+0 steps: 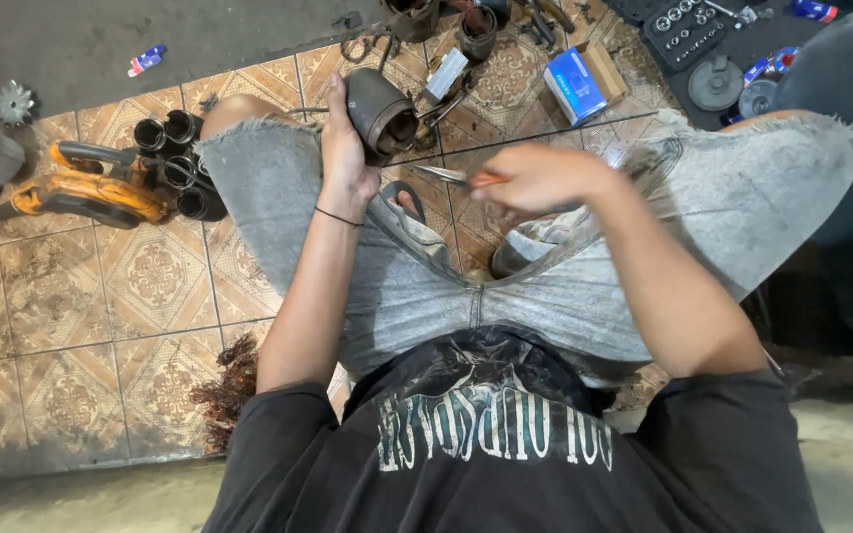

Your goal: Disassembling a mechanical component by removing internal parts using pliers and a screwdriver.

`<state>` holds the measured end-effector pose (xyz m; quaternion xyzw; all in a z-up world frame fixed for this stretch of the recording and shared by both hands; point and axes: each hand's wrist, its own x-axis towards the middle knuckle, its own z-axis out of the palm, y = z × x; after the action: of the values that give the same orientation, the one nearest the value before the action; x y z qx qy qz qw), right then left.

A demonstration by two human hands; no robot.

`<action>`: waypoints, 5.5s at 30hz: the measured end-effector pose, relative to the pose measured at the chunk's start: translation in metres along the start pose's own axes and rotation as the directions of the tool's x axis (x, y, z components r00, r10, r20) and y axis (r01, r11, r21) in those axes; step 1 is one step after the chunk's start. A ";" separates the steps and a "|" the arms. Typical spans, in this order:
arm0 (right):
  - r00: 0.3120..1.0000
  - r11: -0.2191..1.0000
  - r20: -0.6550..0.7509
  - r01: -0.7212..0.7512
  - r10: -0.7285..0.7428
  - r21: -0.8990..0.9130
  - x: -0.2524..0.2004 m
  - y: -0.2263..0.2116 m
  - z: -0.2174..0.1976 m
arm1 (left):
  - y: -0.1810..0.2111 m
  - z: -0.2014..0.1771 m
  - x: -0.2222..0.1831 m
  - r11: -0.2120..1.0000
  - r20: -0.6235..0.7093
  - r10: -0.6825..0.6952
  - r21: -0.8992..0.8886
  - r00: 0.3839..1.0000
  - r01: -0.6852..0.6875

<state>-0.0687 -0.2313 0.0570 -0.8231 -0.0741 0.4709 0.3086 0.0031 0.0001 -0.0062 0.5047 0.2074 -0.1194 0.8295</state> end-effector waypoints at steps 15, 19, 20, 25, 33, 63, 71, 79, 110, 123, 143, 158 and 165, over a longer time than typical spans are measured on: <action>0.862 0.994 -0.496 0.104 -0.106 -0.032 -0.016 0.026 -0.023 | -0.012 0.002 -0.029 0.551 0.460 0.499 0.486 0.734 -0.679; 0.832 0.988 -0.532 0.132 -0.155 -0.081 -0.014 0.022 -0.021 | -0.008 0.003 -0.035 0.530 0.469 0.518 0.481 0.716 -0.698; 0.828 0.983 -0.530 0.155 -0.181 -0.094 -0.015 0.020 -0.019 | -0.008 0.004 -0.037 0.493 0.483 0.524 0.499 0.702 -0.712; 0.782 0.960 -0.559 0.194 -0.275 -0.201 0.004 0.025 -0.011 | -0.011 0.004 -0.039 0.394 0.514 0.534 0.551 0.671 -0.736; 0.457 0.868 -0.824 0.490 -0.336 -0.082 -0.013 0.011 -0.015 | -0.036 -0.005 -0.019 0.179 0.644 0.381 0.653 0.664 -0.736; 0.381 0.881 -0.876 0.246 0.297 0.405 -0.097 0.143 -0.081 | 0.008 -0.013 -0.034 0.703 0.457 0.386 0.418 0.801 -0.576; 0.914 0.987 -0.373 -0.137 0.160 0.090 -0.078 0.049 -0.060 | -0.004 -0.007 -0.029 0.616 0.369 0.519 0.464 0.771 -0.637; 0.915 0.976 -0.349 -0.157 0.201 0.150 -0.082 0.075 -0.071 | -0.001 -0.009 -0.025 0.632 0.290 0.534 0.487 0.794 -0.603; 0.838 0.985 -0.519 0.124 -0.169 -0.120 -0.015 0.050 -0.037 | -0.013 -0.005 -0.020 0.350 0.442 0.510 0.677 0.738 -0.648; 0.569 0.838 -0.631 0.229 -0.528 -0.495 0.018 0.034 -0.011 | -0.010 -0.006 -0.028 0.487 0.505 0.489 0.517 0.711 -0.703; 0.479 0.829 -0.701 0.115 -0.529 -0.547 0.032 0.018 0.006 | -0.019 -0.008 -0.021 0.408 0.464 0.483 0.631 0.742 -0.660; 0.558 0.819 -0.622 0.212 -0.549 -0.533 0.009 0.022 -0.005 | -0.007 -0.007 -0.025 0.380 0.493 0.511 0.606 0.704 -0.699; 0.597 0.759 -0.550 0.164 -0.585 -0.630 -0.003 0.013 -0.005 | -0.008 -0.006 -0.027 0.292 0.596 0.483 0.581 0.642 -0.759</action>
<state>-0.0683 -0.2448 0.0531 -0.9525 -0.2495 -0.0088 0.1744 -0.0253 0.0019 -0.0021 0.8310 -0.2169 0.0617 0.5084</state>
